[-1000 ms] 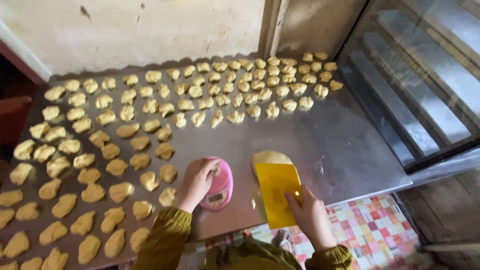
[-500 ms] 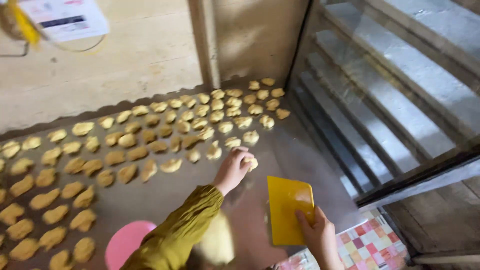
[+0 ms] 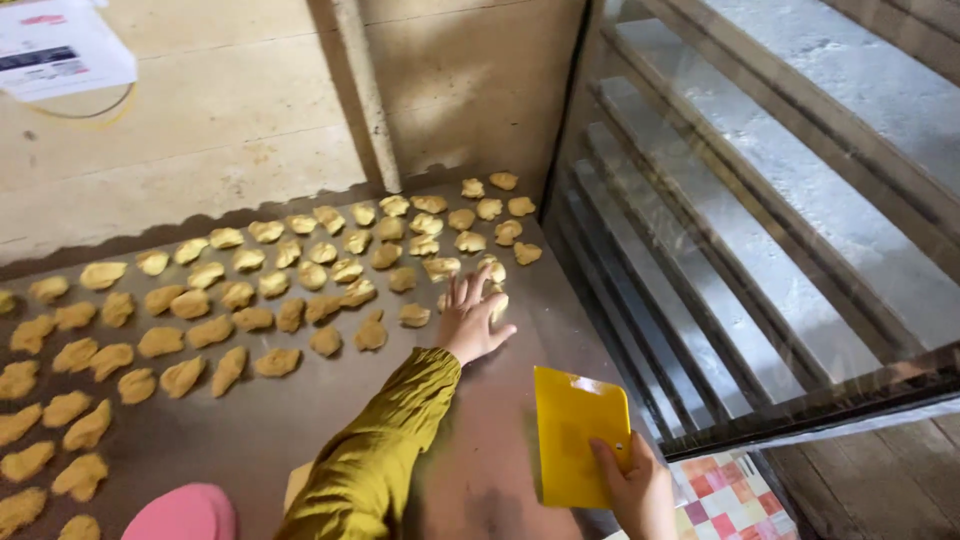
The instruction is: The person repeatedly cuts small pieces of dough from a large mass using a yellow scraper, weighs each piece on a pink digital scale, and places the weighed pieces onto a stainless steel table. The process is repeated continuously to produce many uniform dough portions.
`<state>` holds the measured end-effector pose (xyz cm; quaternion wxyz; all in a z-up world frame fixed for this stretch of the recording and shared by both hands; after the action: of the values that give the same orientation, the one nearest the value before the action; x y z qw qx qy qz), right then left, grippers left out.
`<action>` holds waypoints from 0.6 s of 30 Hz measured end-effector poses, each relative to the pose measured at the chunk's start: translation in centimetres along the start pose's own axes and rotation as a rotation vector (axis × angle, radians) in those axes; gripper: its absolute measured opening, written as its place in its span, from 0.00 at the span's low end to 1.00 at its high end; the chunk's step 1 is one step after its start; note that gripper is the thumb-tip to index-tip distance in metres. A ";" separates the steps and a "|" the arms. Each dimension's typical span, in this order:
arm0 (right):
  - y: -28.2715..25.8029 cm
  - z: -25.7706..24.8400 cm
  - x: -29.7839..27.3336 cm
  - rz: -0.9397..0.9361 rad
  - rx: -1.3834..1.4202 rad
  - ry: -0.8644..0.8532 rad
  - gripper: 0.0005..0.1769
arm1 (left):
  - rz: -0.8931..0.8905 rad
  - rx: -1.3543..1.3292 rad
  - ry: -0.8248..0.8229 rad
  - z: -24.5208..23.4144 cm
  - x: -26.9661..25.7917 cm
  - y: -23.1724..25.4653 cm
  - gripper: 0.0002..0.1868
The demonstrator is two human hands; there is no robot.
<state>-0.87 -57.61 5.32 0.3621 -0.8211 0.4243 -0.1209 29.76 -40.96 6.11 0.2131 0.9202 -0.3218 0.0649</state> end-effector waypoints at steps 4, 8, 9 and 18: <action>-2.7 1.1 -0.7 -0.066 -0.022 -0.037 0.25 | 0.273 0.082 0.173 -5.5 -4.4 -0.3 0.39; -6.5 2.3 -4.5 -0.138 -0.014 -0.054 0.24 | 0.240 -0.185 0.356 -12.4 -12.4 -2.2 0.29; -7.2 3.2 -6.1 -0.177 0.020 -0.042 0.23 | 0.223 -0.198 0.449 -14.2 -15.0 -3.3 0.27; -13.5 8.1 -19.7 -0.669 -0.222 -0.248 0.18 | -0.002 -0.256 0.451 -19.3 -35.5 -14.4 0.22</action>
<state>-0.55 -33.10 11.14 0.2598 -0.9570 0.0962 -0.0855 11.19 -2.49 9.32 0.3941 0.8485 -0.2707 0.2269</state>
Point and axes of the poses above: each hand's wrist, its own x-axis towards the middle knuckle, its own z-axis out of the palm, y = z × x, the point moved 2 cm from there along x, towards the middle knuckle, and after that the axes turned 7 degrees about y, right-handed, at the moved point
